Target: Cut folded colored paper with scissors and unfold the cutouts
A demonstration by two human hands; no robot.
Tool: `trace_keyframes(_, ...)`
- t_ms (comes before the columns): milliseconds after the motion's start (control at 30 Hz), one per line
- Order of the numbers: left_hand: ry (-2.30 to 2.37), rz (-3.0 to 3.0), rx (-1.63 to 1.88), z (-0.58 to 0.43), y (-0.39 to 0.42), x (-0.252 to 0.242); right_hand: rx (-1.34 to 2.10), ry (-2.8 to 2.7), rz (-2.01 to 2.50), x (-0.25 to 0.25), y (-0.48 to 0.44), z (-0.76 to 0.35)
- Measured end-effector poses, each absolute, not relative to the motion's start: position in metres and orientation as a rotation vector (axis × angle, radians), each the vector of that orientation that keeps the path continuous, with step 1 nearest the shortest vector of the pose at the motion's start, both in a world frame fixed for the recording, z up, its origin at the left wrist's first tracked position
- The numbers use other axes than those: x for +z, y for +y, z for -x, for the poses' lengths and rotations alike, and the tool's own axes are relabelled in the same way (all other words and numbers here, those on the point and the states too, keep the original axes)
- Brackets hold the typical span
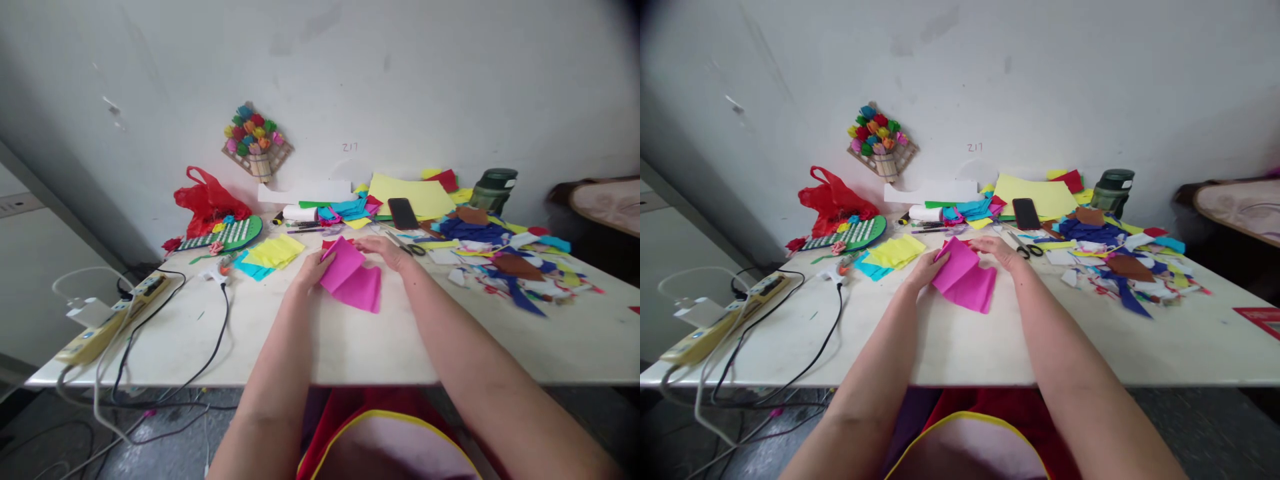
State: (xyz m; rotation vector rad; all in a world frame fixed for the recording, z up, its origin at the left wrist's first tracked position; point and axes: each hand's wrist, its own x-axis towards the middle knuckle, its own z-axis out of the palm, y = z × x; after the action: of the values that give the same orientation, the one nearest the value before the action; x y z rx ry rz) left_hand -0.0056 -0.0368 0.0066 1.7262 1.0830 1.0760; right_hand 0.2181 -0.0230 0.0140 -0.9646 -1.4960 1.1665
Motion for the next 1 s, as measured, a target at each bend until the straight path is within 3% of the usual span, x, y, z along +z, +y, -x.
trace_keyframes(200,1.125,-1.785,1.144,0.0,-0.037,0.009,1.449,-1.593,1.008,0.013,-0.029,-0.198)
trace_keyframes(400,1.106,-1.314,1.494,-0.011,-0.034,0.009,1.3,-1.315,0.972,0.002,-0.028,-0.182)
trace_keyframes(600,0.801,-0.927,1.312,-0.009,-0.036,0.004,1.102,-1.149,0.963,-0.006,-0.02,-0.172)
trace_keyframes(1000,0.81,-1.048,1.213,-0.003,-0.032,-0.009,1.14,-0.934,0.929,0.0,-0.024,-0.17)
